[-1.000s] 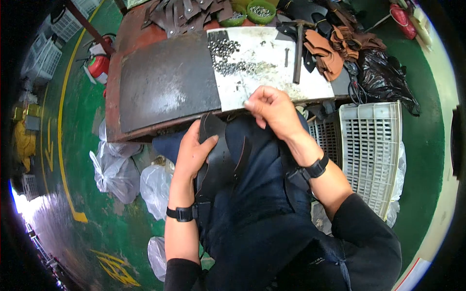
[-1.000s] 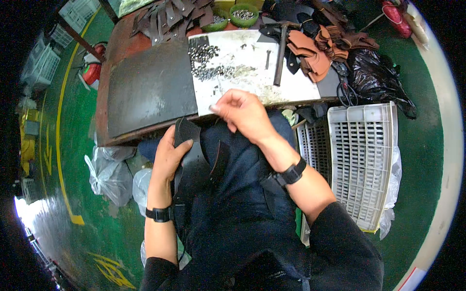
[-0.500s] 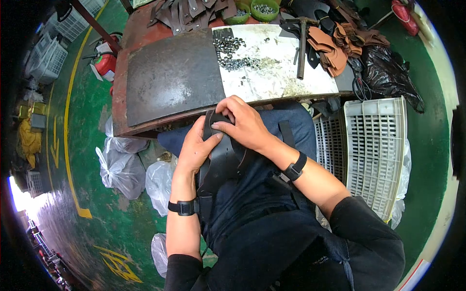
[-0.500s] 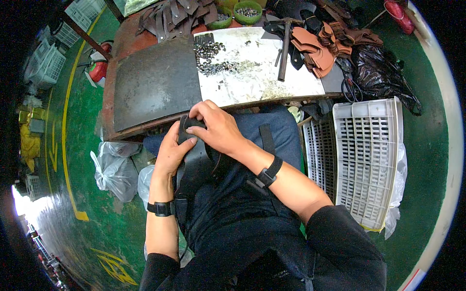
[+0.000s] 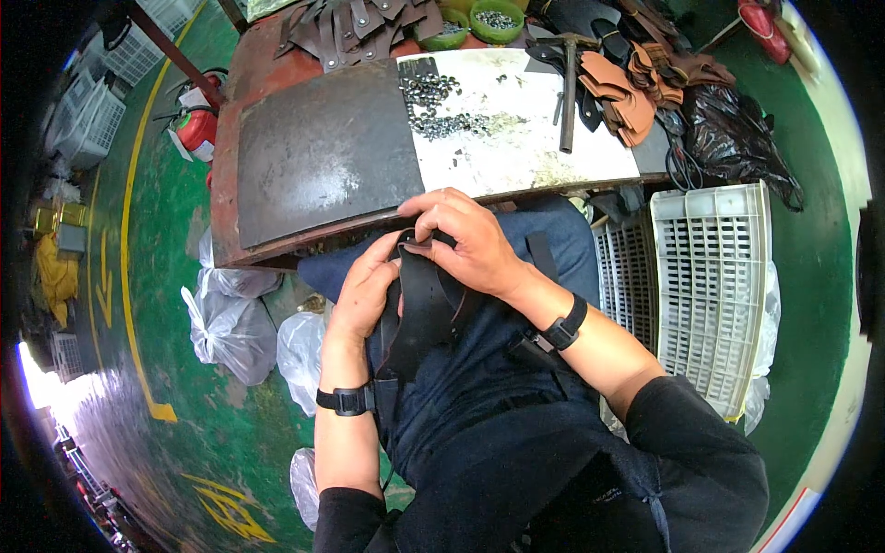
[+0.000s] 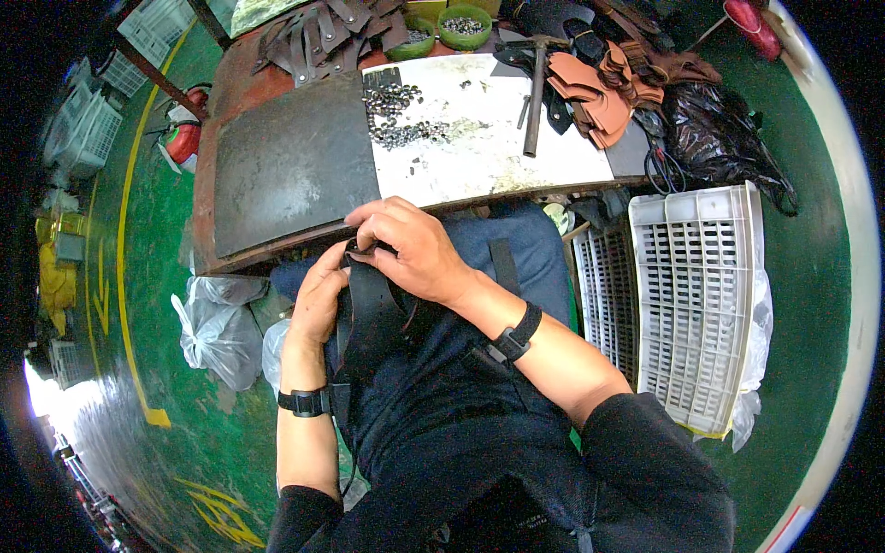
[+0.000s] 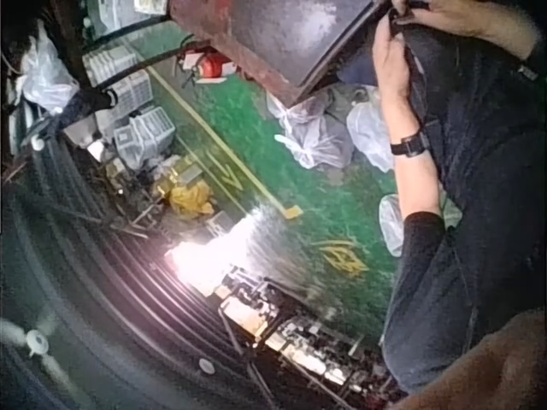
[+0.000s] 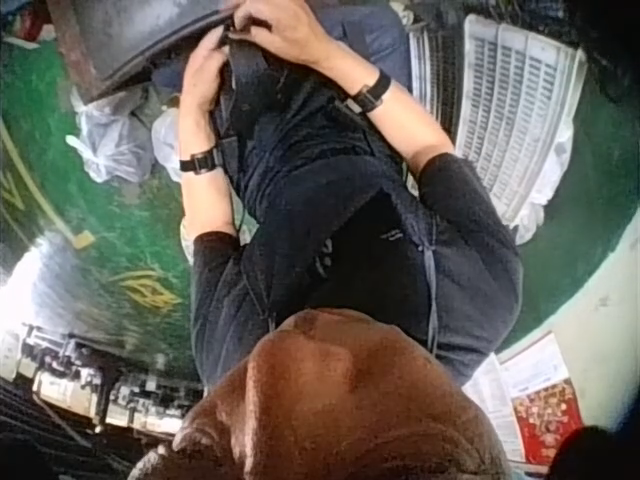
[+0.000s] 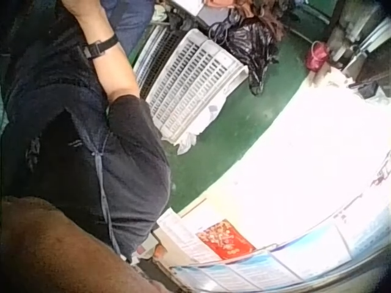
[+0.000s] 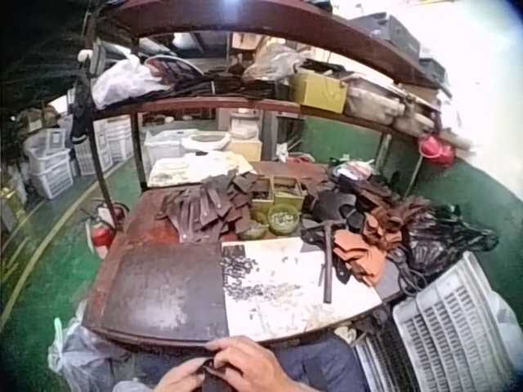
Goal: Picking up leather shoe components and manually assembling or preparing them by setting small metal studs using a hammer.
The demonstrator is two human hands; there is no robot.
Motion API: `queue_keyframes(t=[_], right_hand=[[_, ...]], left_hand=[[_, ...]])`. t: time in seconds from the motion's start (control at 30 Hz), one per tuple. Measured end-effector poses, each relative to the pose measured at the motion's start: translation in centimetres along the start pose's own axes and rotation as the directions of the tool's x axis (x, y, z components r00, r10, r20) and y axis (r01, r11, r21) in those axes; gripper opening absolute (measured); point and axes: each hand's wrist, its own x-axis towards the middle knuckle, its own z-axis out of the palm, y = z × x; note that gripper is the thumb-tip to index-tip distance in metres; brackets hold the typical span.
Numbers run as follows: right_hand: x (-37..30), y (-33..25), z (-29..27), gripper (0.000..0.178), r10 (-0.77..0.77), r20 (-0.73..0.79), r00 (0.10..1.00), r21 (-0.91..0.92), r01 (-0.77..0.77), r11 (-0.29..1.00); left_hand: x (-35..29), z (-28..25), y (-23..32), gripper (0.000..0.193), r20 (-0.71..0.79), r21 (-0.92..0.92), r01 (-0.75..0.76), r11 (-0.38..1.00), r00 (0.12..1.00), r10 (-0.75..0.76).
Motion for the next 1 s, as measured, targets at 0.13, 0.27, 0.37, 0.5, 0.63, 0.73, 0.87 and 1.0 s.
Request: queue_keyframes(t=[0.13,0.27,0.37,0.5,0.63,0.73,0.87,1.0], right_hand=[[-0.4,0.3,0.1,0.016,0.082,0.050,0.995,0.120,-0.087,0.989],[-1.0,-0.2,-0.2,0.015,0.119,-0.001,0.993,0.118,-0.118,0.986],[-0.9,-0.5,-0.3,0.016,0.161,0.018,0.987,0.070,-0.162,0.984],[-0.6,-0.5,-0.3,0.012,0.260,0.091,0.961,0.087,-0.268,0.960],[0.9,1.4,-0.9,0.010,0.509,0.235,0.828,0.229,-0.556,0.799],[4.5,6.8,-3.6,0.015,0.469,0.030,0.883,0.016,-0.469,0.883],[9.2,14.1,-7.1,0.016,0.416,-0.170,0.893,-0.236,-0.447,0.863],[12.5,17.7,-7.7,0.018,0.438,-0.078,0.895,-0.441,-0.425,0.790]], left_hand=[[0.0,-0.2,0.2,0.041,0.048,0.051,-0.020,0.998,0.999,0.018],[0.2,-0.9,-0.7,0.040,0.124,0.119,-0.010,0.993,0.992,-0.005],[0.1,-0.2,-0.6,0.039,0.135,0.231,-0.030,0.972,0.991,-0.002],[0.3,2.3,0.0,0.034,-0.143,-0.055,-0.157,0.986,0.979,0.148],[-0.4,0.6,-1.4,0.022,-0.160,0.160,-0.036,0.986,0.985,0.062],[0.0,0.8,-1.2,0.016,-0.133,0.009,-0.080,0.997,0.988,0.080],[0.7,0.3,-1.6,0.019,-0.154,0.076,-0.066,0.995,0.985,0.077],[0.9,0.2,-1.0,0.020,-0.155,0.035,-0.067,0.997,0.985,0.071]])
